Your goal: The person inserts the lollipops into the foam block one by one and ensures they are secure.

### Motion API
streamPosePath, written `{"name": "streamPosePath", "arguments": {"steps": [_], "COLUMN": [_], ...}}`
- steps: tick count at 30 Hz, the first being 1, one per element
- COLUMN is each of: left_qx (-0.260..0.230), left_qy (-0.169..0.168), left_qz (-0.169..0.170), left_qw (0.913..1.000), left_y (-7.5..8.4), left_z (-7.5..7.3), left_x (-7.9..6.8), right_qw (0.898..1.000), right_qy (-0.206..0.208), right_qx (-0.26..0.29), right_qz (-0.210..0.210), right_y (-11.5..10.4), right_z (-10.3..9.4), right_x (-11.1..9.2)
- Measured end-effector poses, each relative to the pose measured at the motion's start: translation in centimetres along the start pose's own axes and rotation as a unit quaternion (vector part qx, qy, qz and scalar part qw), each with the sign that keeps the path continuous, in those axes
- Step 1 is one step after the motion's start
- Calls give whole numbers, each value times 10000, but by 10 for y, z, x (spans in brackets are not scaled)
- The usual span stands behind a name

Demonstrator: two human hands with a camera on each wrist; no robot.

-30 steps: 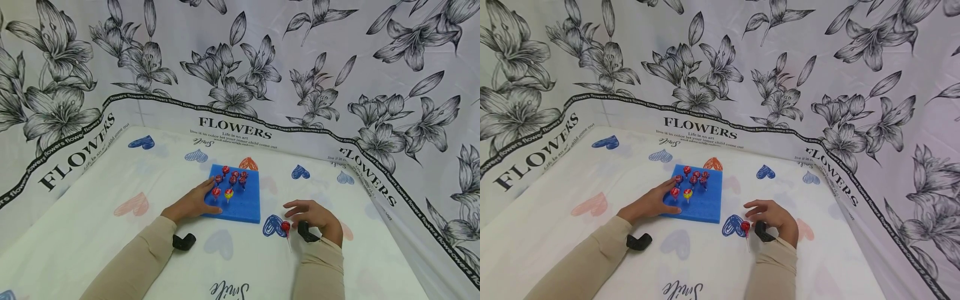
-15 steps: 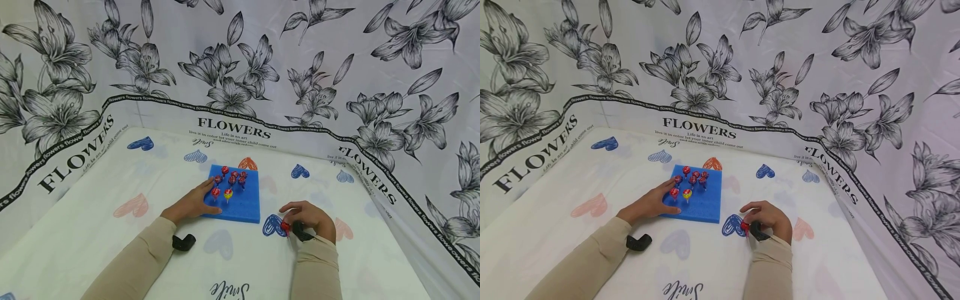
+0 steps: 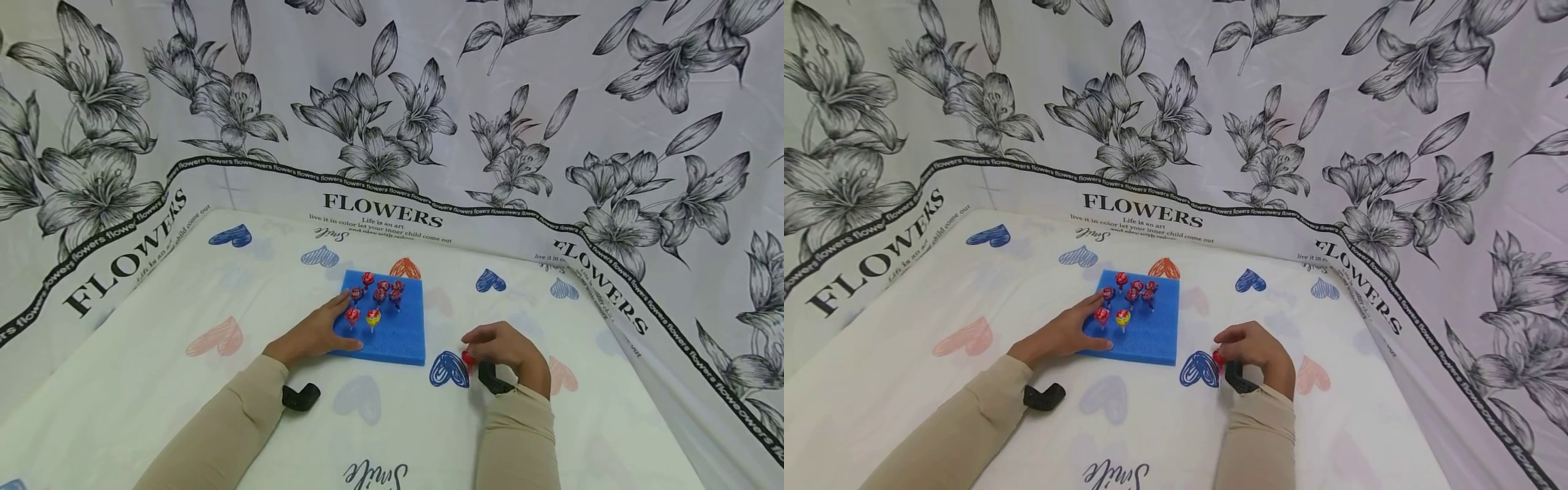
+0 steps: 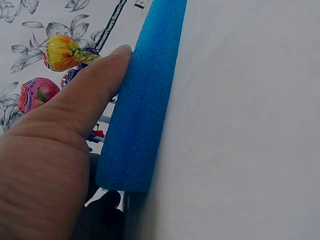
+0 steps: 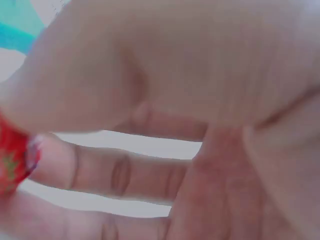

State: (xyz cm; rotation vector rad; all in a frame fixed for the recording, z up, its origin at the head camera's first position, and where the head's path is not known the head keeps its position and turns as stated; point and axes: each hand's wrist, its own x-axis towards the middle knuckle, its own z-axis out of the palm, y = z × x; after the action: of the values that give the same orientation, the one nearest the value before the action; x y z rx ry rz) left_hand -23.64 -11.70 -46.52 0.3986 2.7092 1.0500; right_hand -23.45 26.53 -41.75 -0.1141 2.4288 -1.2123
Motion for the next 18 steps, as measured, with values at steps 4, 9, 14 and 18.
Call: {"name": "streamPosePath", "arguments": {"steps": [4, 9, 14, 18], "left_qx": [-8, -14, -4, -20], "left_qy": [4, 3, 12, 16], "left_qz": [18, 23, 16, 28], "left_qw": [10000, 10000, 10000, 10000], "left_y": [0, -1, 0, 0], "left_z": [1, 2, 2, 1], "left_x": [0, 0, 0, -1], "right_qw": [9991, 9981, 9961, 9946], "right_qy": [186, 261, 280, 442], "right_qx": [374, 547, 737, 839], "right_qz": [-102, -101, -392, -417], "right_y": [-2, -8, -10, -9], "right_z": [-4, -4, -5, -5], "right_x": [-3, -6, -8, -7]}}
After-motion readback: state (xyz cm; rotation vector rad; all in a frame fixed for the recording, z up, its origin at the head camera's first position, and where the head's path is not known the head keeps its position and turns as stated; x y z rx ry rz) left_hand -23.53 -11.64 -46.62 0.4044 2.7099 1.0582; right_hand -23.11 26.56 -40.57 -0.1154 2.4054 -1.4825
